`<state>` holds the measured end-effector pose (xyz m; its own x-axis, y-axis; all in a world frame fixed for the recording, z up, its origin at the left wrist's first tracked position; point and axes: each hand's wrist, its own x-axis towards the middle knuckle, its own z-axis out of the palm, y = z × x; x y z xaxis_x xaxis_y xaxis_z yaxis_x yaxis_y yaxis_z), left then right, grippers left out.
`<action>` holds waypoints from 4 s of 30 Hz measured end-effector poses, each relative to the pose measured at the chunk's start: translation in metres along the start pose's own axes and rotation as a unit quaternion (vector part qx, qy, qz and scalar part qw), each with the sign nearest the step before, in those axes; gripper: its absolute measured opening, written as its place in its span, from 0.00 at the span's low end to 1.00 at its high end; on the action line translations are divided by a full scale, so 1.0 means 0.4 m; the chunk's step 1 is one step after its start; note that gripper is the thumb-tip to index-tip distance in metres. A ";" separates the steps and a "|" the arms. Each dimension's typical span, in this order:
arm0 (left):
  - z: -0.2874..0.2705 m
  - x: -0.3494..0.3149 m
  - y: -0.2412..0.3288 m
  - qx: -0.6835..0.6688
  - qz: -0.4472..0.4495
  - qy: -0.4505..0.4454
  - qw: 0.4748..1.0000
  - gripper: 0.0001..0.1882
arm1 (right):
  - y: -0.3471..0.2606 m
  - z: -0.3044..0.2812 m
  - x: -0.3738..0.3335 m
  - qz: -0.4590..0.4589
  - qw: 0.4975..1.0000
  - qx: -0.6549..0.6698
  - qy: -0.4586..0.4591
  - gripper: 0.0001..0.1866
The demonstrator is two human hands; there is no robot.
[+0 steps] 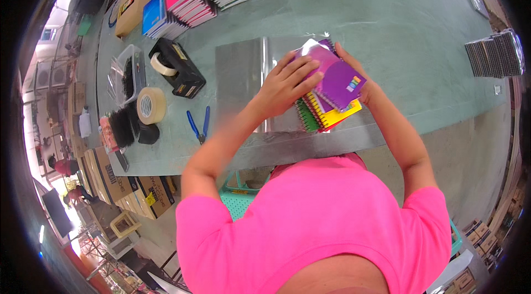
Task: The person places a notepad into a plastic sleeve, folds the sleeve over the notepad, and secures it with tape, then stacks the packaged items.
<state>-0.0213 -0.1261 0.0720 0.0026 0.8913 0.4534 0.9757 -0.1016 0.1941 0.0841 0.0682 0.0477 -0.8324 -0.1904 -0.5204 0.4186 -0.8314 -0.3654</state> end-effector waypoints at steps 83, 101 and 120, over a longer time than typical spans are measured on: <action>-0.051 -0.158 -0.069 -0.381 -0.566 -0.207 0.701 0.32 | 0.131 0.148 0.141 -0.043 0.625 -0.747 0.223 0.47; 0.064 -0.141 0.216 -0.206 -0.435 0.179 0.858 0.14 | 0.043 0.033 0.057 -0.170 0.714 -0.644 0.215 0.43; 0.271 -0.066 0.288 -0.055 -0.316 0.148 0.936 0.02 | 0.065 -0.059 -0.099 0.094 0.909 -0.374 0.160 0.38</action>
<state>0.1146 -0.1134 -0.0120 -0.6434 0.6292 0.4361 0.7339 0.3446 0.5854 0.1364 0.0665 0.0405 -0.6216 -0.0312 -0.7827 0.7724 -0.1905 -0.6059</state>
